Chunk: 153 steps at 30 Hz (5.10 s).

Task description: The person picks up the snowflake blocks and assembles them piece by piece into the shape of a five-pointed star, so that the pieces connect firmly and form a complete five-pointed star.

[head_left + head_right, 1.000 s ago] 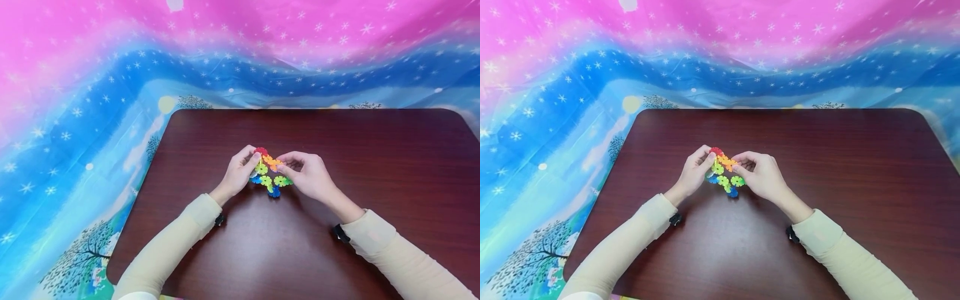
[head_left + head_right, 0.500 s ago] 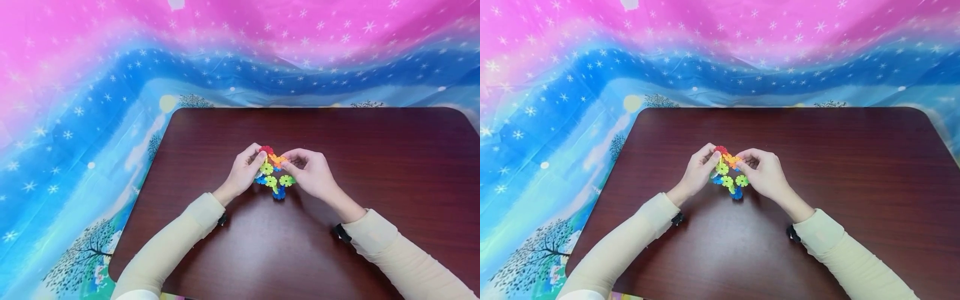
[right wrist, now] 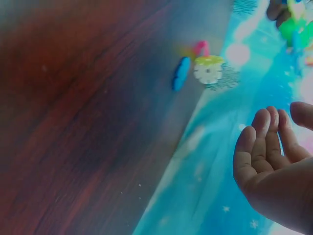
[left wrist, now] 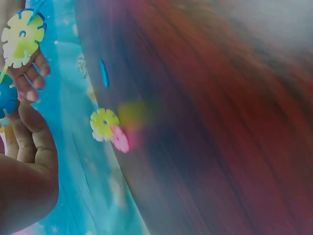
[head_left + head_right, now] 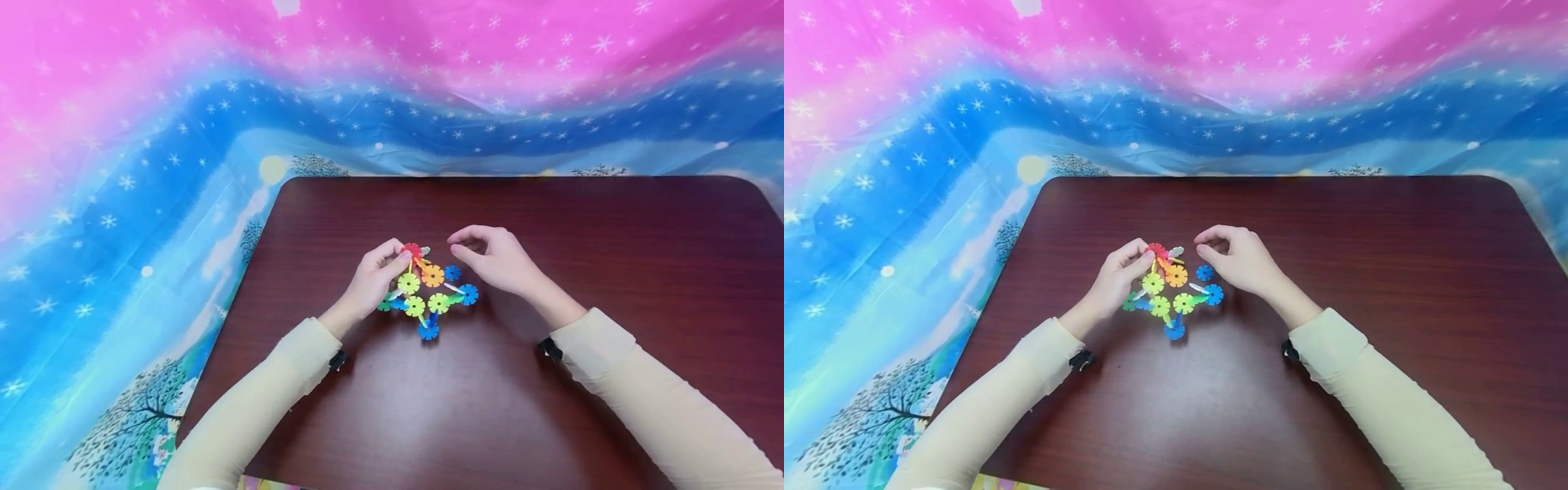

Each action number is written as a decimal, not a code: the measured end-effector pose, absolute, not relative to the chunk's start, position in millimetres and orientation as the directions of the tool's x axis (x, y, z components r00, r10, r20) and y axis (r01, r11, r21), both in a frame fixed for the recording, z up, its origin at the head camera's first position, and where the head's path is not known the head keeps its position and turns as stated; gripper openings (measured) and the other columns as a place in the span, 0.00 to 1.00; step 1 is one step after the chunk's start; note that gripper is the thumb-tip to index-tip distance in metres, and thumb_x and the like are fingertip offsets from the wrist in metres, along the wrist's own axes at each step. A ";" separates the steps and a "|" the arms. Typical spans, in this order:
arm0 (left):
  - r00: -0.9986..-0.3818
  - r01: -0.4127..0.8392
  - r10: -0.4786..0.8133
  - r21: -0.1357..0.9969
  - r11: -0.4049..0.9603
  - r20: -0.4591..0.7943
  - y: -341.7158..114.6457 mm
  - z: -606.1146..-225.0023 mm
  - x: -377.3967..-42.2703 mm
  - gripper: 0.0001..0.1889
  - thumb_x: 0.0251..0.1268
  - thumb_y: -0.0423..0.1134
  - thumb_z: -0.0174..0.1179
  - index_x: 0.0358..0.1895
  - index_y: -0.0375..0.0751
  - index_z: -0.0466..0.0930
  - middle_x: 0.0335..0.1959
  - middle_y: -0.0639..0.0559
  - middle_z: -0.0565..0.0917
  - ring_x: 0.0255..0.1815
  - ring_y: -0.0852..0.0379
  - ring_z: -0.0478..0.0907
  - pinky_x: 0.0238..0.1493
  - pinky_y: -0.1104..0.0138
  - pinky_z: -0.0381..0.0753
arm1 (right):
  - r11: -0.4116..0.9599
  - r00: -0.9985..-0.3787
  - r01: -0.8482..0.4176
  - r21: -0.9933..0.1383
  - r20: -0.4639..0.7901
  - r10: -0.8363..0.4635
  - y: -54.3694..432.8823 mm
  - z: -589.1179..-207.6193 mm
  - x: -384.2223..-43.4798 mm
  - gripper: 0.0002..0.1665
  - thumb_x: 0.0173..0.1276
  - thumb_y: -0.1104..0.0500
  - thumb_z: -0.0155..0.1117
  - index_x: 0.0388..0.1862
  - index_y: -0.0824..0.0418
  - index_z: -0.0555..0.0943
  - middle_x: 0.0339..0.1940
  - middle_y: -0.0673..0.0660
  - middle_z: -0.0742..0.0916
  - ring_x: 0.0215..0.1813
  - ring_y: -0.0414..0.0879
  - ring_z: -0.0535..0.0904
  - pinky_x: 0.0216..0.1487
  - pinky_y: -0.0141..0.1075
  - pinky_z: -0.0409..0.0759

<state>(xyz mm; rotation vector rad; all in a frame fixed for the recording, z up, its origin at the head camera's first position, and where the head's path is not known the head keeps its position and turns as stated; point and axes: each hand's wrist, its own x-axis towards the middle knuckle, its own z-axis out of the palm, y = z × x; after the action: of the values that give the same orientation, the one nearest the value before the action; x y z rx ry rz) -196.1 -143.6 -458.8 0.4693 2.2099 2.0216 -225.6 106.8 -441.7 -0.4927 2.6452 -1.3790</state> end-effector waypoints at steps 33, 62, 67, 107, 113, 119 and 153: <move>-0.973 -0.035 0.223 0.988 0.148 -0.067 -196.6 -463.2 -195.0 0.14 0.82 0.46 0.51 0.47 0.38 0.78 0.30 0.46 0.70 0.26 0.52 0.67 0.31 0.64 0.68 | 0.703 -0.768 -0.641 -0.308 0.250 -0.590 51.3 -479.6 -265.6 0.11 0.70 0.54 0.71 0.46 0.57 0.89 0.48 0.55 0.87 0.37 0.49 0.84 0.40 0.48 0.84; -0.900 -0.014 0.429 0.988 0.151 -0.078 -137.4 -468.9 -200.0 0.22 0.64 0.36 0.74 0.57 0.32 0.78 0.43 0.45 0.88 0.45 0.37 0.85 0.47 0.58 0.87 | 0.196 -0.960 -0.246 -0.949 0.211 -0.183 130.2 -446.0 -193.6 0.16 0.73 0.61 0.71 0.56 0.64 0.84 0.42 0.61 0.88 0.38 0.49 0.90 0.44 0.35 0.87; -0.932 0.033 0.362 0.993 0.117 -0.011 -126.0 -466.6 -201.7 0.19 0.65 0.36 0.73 0.55 0.36 0.80 0.43 0.45 0.88 0.47 0.31 0.84 0.44 0.60 0.87 | 0.143 -0.972 -0.193 -0.971 0.170 -0.160 129.8 -446.7 -187.0 0.16 0.73 0.64 0.70 0.56 0.68 0.83 0.41 0.62 0.88 0.38 0.53 0.90 0.44 0.38 0.88; -0.967 -0.033 0.254 0.999 0.014 -0.036 -114.0 -461.8 -198.4 0.12 0.64 0.36 0.74 0.47 0.38 0.84 0.39 0.47 0.88 0.35 0.48 0.83 0.38 0.66 0.84 | 0.164 -0.981 -0.145 -0.976 0.121 -0.149 124.3 -448.2 -197.3 0.20 0.78 0.55 0.66 0.59 0.67 0.84 0.48 0.64 0.89 0.35 0.45 0.89 0.43 0.39 0.88; -0.963 -0.103 0.252 0.995 -0.017 -0.095 -121.9 -463.8 -199.8 0.11 0.65 0.37 0.73 0.46 0.39 0.84 0.41 0.47 0.88 0.44 0.43 0.83 0.44 0.66 0.82 | 0.297 -0.982 -0.105 -0.949 0.052 -0.182 135.0 -456.9 -221.0 0.21 0.82 0.52 0.58 0.60 0.67 0.83 0.50 0.69 0.87 0.41 0.49 0.88 0.43 0.39 0.87; -0.965 -0.122 0.234 0.993 -0.010 -0.116 -128.7 -460.9 -200.1 0.12 0.65 0.40 0.72 0.46 0.39 0.84 0.43 0.47 0.87 0.50 0.41 0.81 0.51 0.61 0.80 | 0.699 -0.907 -0.285 -0.656 -0.051 -0.417 134.9 -477.2 -244.5 0.18 0.73 0.57 0.69 0.58 0.61 0.84 0.47 0.59 0.87 0.44 0.52 0.83 0.48 0.48 0.81; -0.958 -0.170 0.262 0.967 -0.189 -0.117 -127.0 -458.2 -202.1 0.07 0.65 0.32 0.67 0.39 0.42 0.78 0.32 0.51 0.83 0.33 0.57 0.80 0.37 0.66 0.81 | 0.229 -0.943 -0.058 -0.972 -0.022 -0.332 134.4 -450.5 -195.9 0.18 0.71 0.61 0.73 0.53 0.70 0.82 0.42 0.66 0.88 0.42 0.57 0.90 0.45 0.39 0.88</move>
<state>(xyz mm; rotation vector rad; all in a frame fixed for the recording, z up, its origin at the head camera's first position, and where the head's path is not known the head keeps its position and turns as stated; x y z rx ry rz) -202.1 -127.0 -458.2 0.1067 1.7938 2.2248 -195.9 134.4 -450.5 -0.3686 2.2770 -1.7839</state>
